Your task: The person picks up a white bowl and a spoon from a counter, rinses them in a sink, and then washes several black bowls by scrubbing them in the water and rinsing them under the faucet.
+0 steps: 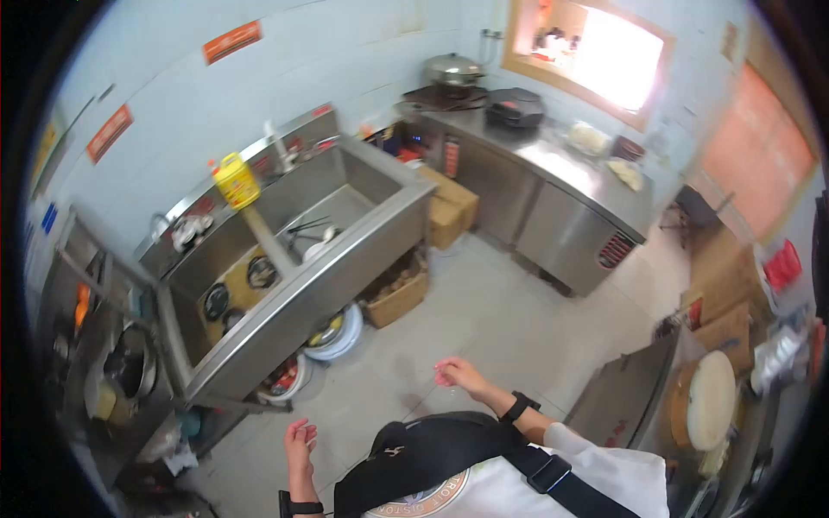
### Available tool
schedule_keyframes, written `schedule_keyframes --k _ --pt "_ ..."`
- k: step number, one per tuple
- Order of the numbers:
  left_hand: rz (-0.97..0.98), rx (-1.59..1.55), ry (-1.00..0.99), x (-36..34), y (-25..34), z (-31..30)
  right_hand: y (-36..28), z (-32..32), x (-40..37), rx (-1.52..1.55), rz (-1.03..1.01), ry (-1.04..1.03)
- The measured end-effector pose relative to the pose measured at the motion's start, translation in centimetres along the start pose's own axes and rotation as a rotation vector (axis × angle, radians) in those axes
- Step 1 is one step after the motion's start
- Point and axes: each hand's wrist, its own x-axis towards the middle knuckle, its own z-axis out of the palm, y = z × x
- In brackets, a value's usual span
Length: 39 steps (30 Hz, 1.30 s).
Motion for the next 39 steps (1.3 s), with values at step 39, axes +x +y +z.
schedule_keyframes --k 39 --pt "0.071 -0.022 0.229 30.4 7.6 -23.7 -35.8 47.0 23.5 -0.747 -1.752 -0.554"
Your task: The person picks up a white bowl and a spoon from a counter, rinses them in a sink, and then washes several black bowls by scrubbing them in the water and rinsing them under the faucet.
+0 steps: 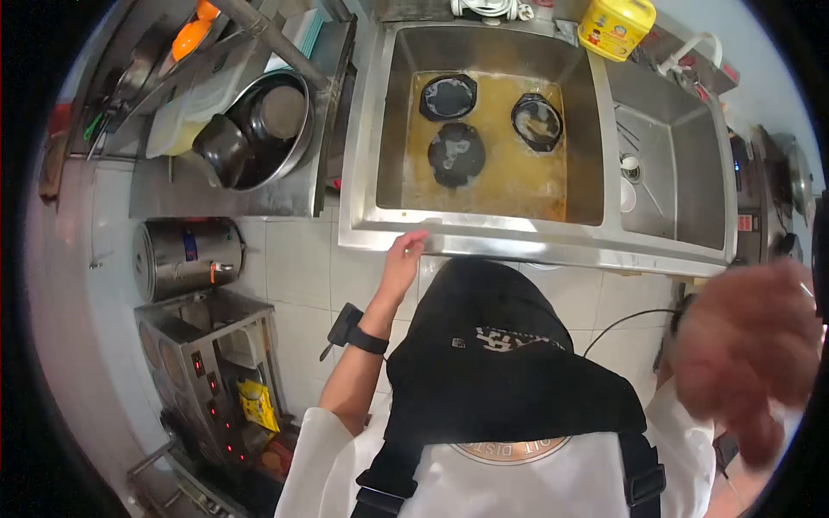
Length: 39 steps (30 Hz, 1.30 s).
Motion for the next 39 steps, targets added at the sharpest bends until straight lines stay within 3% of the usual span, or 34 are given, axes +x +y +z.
schedule_keyframes --k 2,3,4,5,6,7,8,11,12,14,15,16,17,20,24,25,26,27,29,30,33,34,37,39 --pt "0.181 0.181 0.040 1.4 0.9 -1.2 1.9 5.5 0.6 -0.024 0.177 -0.101" --pt "0.170 0.176 0.028 2.2 0.3 -1.8 4.3 9.3 0.8 -0.018 0.212 -0.138" --pt "0.235 0.301 0.078 3.1 -0.5 -2.6 7.0 12.6 -0.2 0.066 0.381 -0.207" --pt "0.300 0.429 0.130 3.8 -0.8 -3.2 9.1 15.2 -2.0 0.226 0.694 -0.319" --pt "0.294 0.427 0.126 4.1 -0.2 -3.7 11.3 17.3 -4.5 0.226 0.824 -0.434" --pt "0.329 0.547 0.243 4.1 1.0 -4.2 13.7 19.3 -7.2 0.225 0.952 -0.551" --pt "0.360 0.666 0.360 4.3 1.5 -4.6 16.1 21.2 -9.8 0.171 0.920 -0.651" --pt "0.242 0.743 0.427 4.9 0.3 -6.4 23.6 27.9 -21.0 0.145 0.789 -0.840" --pt "0.222 0.744 0.451 4.5 0.0 -6.9 25.1 29.4 -22.9 0.186 0.783 -0.863" --pt "0.114 0.839 0.404 3.3 -0.1 -6.7 27.8 32.7 -26.2 0.222 0.862 -1.126" --pt "0.131 0.977 0.266 2.6 0.0 -5.9 29.6 34.8 -30.0 0.258 0.860 -1.136" --pt "0.146 1.106 0.116 2.1 0.2 -5.1 31.2 37.1 -34.8 0.289 1.087 -1.121" --pt "0.094 1.003 0.133 2.1 0.4 -3.8 32.1 39.0 -37.4 0.312 1.312 -1.101" --pt "-0.004 0.887 0.154 2.7 1.8 -1.8 32.4 42.2 -39.2 0.358 1.494 -1.163" --pt "-0.052 0.916 0.079 3.3 2.5 -1.4 32.4 46.3 -41.7 0.451 1.428 -1.235" --pt "-0.063 0.921 0.085 3.5 2.7 -0.6 31.9 46.9 -40.4 0.468 1.623 -1.152" --pt "0.089 0.945 -0.142 3.9 3.0 0.8 31.3 47.3 -39.0 0.482 1.815 -1.057" --pt "0.243 0.958 -0.368 4.4 3.4 2.2 30.5 47.0 -37.6 0.495 1.807 -1.059" --pt "0.181 0.836 -0.235 5.9 6.0 3.2 29.3 46.9 -35.0 0.589 2.017 -0.838" --pt "0.112 0.824 -0.135 6.6 7.0 2.8 29.2 47.7 -35.1 0.608 2.002 -0.843" --pt "-0.122 0.886 0.224 6.9 4.8 -0.8 30.0 49.2 -38.1 0.743 2.212 -0.363" --pt "-0.143 1.036 0.307 6.6 3.5 -1.9 30.0 49.6 -37.6 0.757 2.204 -0.370" --pt "-0.110 1.057 0.250 6.5 2.6 -2.7 29.5 48.8 -36.7 0.572 2.182 -0.455" --pt "0.020 0.820 0.247 7.8 3.0 -2.2 29.5 46.5 -36.2 0.707 2.036 -0.561"
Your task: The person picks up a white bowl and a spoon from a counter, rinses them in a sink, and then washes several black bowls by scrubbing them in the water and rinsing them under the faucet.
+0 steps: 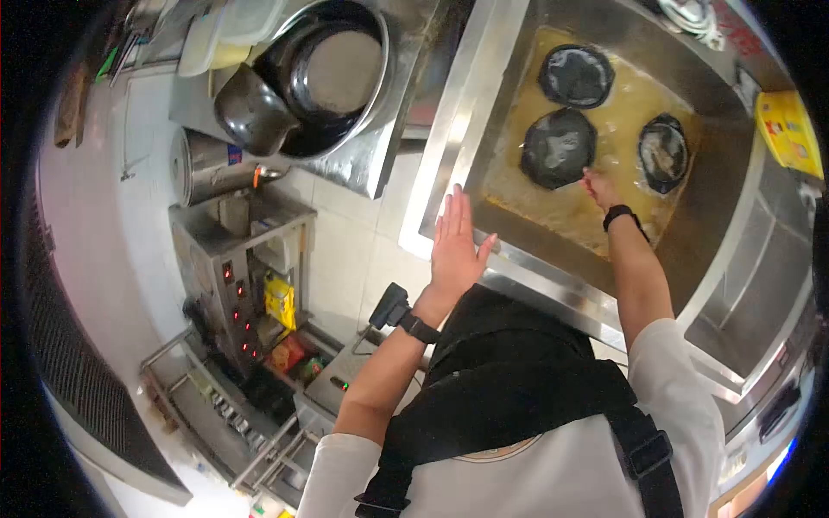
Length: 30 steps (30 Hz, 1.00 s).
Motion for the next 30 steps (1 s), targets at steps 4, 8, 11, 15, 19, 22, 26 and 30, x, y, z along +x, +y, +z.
schedule_keyframes --k 4,8,11,15,19,22,26,30 --pt "0.288 0.019 -0.142 1.8 0.4 0.3 -4.5 -0.3 -1.9 -0.160 -0.165 0.066" --pt "0.242 -0.076 -0.068 3.0 1.1 0.9 -10.1 0.0 -8.1 -0.414 -0.347 0.188" --pt "0.153 -0.430 -0.192 5.6 0.9 2.8 -11.2 -2.6 -12.1 -0.777 -0.586 0.341" --pt "-0.001 -0.626 -0.334 8.6 3.0 3.5 -12.5 -5.2 -18.3 -0.360 -0.512 0.165" --pt "-0.411 -0.997 -0.720 10.1 5.0 2.2 -12.0 -5.4 -23.3 -0.083 -0.541 0.013" --pt "-0.335 -1.460 -0.672 9.6 4.6 3.7 -10.2 -4.4 -23.3 -0.153 -0.392 0.131" --pt "-0.296 -1.267 -0.502 8.4 5.9 3.1 -6.6 -2.2 -20.5 -0.114 -0.250 0.190" --pt "-0.238 -1.257 -0.474 9.4 5.7 3.9 -4.8 -0.4 -18.2 -0.066 -0.207 0.166"
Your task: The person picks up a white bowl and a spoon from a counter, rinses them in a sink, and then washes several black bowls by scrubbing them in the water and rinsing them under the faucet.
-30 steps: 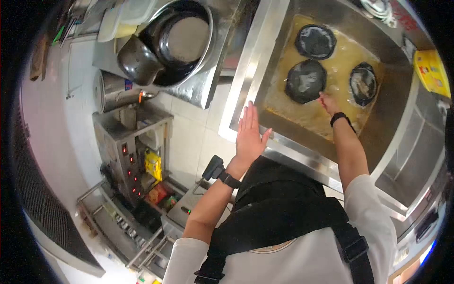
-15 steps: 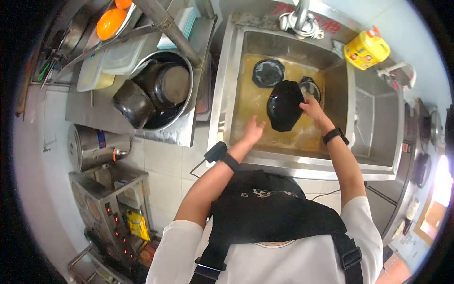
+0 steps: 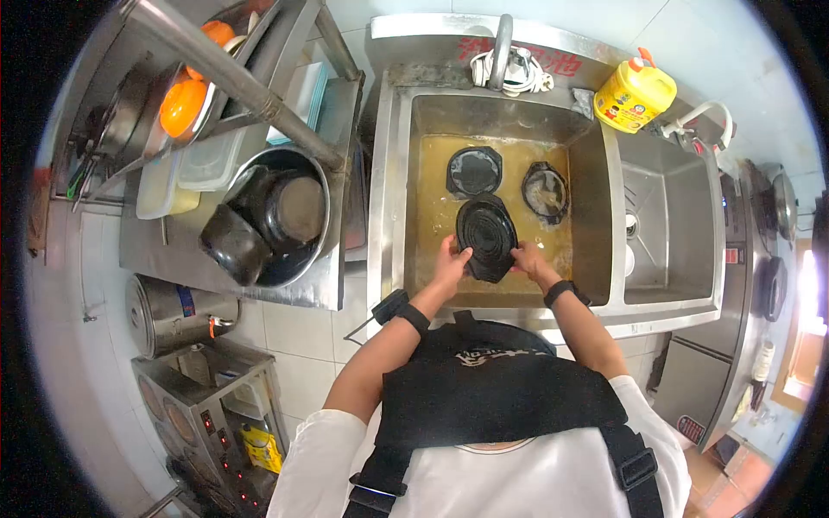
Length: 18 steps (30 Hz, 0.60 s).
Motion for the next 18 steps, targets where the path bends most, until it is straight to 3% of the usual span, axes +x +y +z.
schedule_keyframes --k 3,6,8,12,14,18 --pt "-0.069 -0.040 0.090 0.2 1.2 0.3 0.8 0.6 1.4 0.135 -0.003 0.005" --pt "-0.019 -0.034 0.111 2.4 0.4 0.0 0.4 -0.5 3.6 0.064 0.138 0.001" --pt "0.243 0.132 0.195 5.4 -1.9 -1.1 0.0 -2.1 4.8 0.003 0.102 0.171" --pt "0.222 0.182 0.284 5.8 2.3 -0.3 0.7 -6.3 7.6 0.187 -0.052 0.368" --pt "0.242 0.180 0.296 6.2 3.8 -0.1 2.4 -9.5 10.9 -0.145 -0.204 0.295" --pt "0.286 0.153 0.333 7.4 4.3 -0.6 1.0 -13.7 14.1 -0.363 -0.291 0.321"
